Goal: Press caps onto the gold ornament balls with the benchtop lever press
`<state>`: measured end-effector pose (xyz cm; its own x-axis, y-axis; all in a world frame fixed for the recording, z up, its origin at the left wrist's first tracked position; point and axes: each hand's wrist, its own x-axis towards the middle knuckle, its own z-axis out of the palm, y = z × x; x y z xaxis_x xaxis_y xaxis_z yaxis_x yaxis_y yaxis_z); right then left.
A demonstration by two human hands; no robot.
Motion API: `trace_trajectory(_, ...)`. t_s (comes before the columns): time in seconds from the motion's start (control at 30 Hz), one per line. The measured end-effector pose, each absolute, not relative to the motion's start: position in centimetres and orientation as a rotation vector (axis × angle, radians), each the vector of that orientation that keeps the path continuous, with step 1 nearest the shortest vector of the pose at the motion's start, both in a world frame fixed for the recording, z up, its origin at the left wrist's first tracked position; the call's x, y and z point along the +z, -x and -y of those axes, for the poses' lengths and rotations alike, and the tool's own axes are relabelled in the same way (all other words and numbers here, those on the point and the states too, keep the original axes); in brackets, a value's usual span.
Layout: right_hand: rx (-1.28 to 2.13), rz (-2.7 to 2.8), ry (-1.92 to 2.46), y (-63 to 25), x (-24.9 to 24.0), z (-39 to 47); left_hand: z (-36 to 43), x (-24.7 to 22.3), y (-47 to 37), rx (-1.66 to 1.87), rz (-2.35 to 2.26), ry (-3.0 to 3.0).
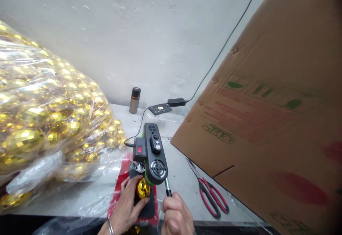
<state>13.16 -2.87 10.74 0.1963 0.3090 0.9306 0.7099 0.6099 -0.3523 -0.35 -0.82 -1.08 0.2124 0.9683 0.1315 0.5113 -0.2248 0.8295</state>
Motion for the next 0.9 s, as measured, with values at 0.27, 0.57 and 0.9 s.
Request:
trace_trajectory(0.27,-0.291,1.422,0.981,-13.2,10.0,3.4,0.8,-1.4,0.2,0.911,-1.373,-1.839)
trace_trajectory(0.57,-0.269,1.416,1.009,-13.2,9.5,3.8,0.7,-1.3,0.2,0.918,-1.370,-1.820)
trace_trajectory(0.9,-0.298,1.410,0.949,-13.5,9.2,3.1,0.7,-1.6,0.3,0.901,-1.356,-1.842)
